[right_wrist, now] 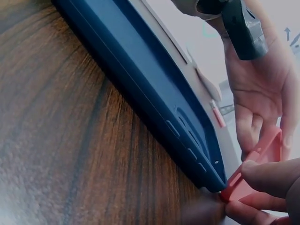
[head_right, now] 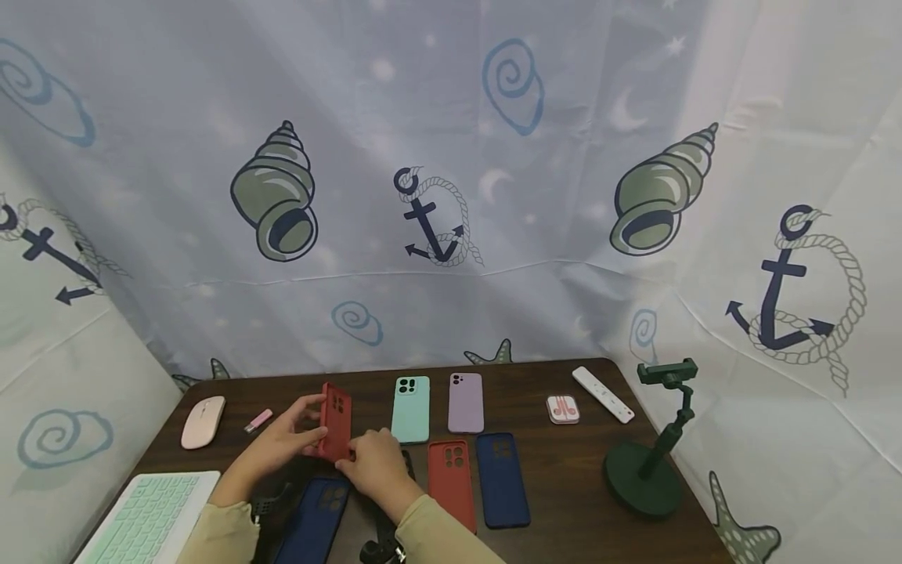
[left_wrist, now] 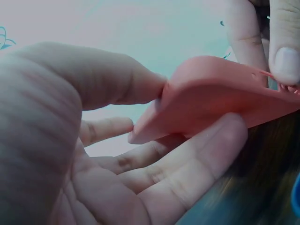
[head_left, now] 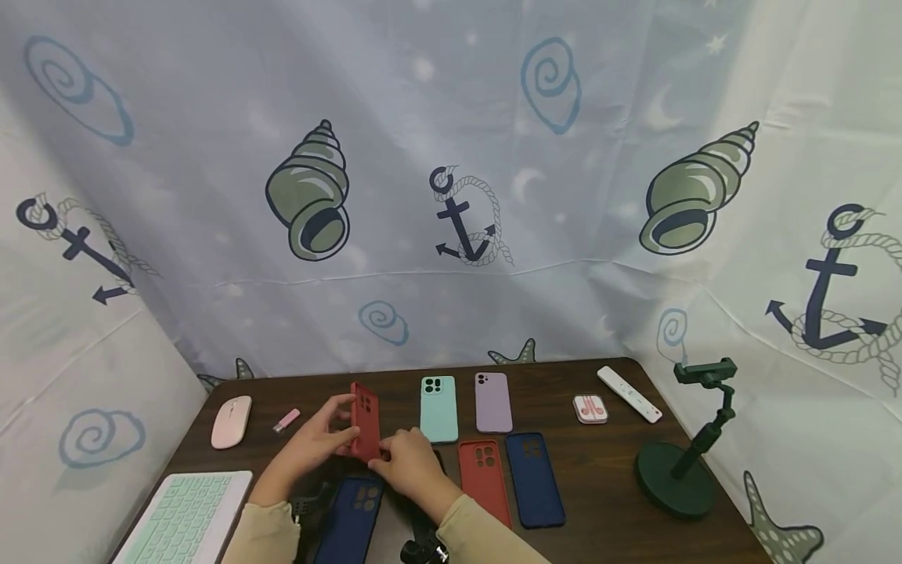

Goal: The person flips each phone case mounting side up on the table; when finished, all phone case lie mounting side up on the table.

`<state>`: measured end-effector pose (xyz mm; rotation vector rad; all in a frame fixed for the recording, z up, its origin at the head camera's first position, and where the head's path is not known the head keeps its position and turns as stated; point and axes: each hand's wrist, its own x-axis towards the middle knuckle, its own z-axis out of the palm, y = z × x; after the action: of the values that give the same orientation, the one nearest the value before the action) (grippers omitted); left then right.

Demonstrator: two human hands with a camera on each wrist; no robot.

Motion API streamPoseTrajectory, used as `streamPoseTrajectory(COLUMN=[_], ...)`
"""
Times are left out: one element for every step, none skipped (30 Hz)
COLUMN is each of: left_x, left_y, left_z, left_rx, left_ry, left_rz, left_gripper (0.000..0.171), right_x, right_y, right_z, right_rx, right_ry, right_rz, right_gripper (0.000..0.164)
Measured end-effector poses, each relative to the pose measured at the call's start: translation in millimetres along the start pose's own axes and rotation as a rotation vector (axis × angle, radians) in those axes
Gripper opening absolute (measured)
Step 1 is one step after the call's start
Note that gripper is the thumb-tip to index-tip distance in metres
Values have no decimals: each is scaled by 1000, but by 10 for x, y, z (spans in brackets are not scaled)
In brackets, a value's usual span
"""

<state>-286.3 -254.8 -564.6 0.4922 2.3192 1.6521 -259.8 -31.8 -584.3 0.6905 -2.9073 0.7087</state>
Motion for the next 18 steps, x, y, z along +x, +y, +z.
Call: streamPoseTrajectory(left_x=[-2, -4, -6, -8, -9, -11, -9, -4, -1, 3, 6, 8, 12, 15, 14, 15, 14, 15], left_y=[-4, -9, -13, -19, -25, -26, -31, -43, -56, -76, -95, -115, -143, -173, -198, -221, -242, -265], left_z=[-12, -27, -39, -55, -73, -89, -103, -119, -131, -142, -146, -146, -147, -145, -139, -135, -130, -129], left_rx=[-5, -8, -2, 11, 28, 49, 76, 104, 128, 152, 179, 206, 250, 303, 353, 404, 448, 483], left_ry=[-2, -4, -1, 2, 7, 18, 31, 41, 53, 65, 79, 92, 101, 112, 125, 135, 140, 146], left_rz=[-2, -4, -12, -17, -21, -27, -38, -45, -54, -59, -68, -77, -79, -81, -86, -90, -91, -93], left_gripper=[74, 75, 75, 75, 75, 74, 73, 72, 70, 69, 67, 65, 64, 61, 59, 56, 54, 52], right_x=[0, -2, -4, -7, -10, -12, -16, -17, -17, -20, -21, -22, -23, -24, -28, -34, -38, -43], right_y=[-2, -4, -6, -9, -13, -17, -21, -23, -24, -31, -34, -37, -37, -38, -40, -42, -40, -39], right_z=[-4, -5, -6, -10, -14, -22, -33, -39, -46, -55, -58, -62, -60, -57, -57, -53, -48, -46], right_rx=[-15, -36, -54, -72, -88, -101, -108, -117, -116, -114, -112, -110, -108, -105, -97, -92, -83, -71], right_ry=[5, 10, 15, 19, 25, 31, 36, 38, 40, 39, 40, 41, 41, 41, 41, 42, 43, 43], right_rz=[-2, -4, -5, -8, -12, -15, -16, -17, -15, -14, -12, -12, -10, -7, -4, -3, -2, 0], right_gripper=[21, 22, 22, 23, 23, 23, 22, 21, 21, 21, 21, 22, 23, 25, 28, 30, 30, 32])
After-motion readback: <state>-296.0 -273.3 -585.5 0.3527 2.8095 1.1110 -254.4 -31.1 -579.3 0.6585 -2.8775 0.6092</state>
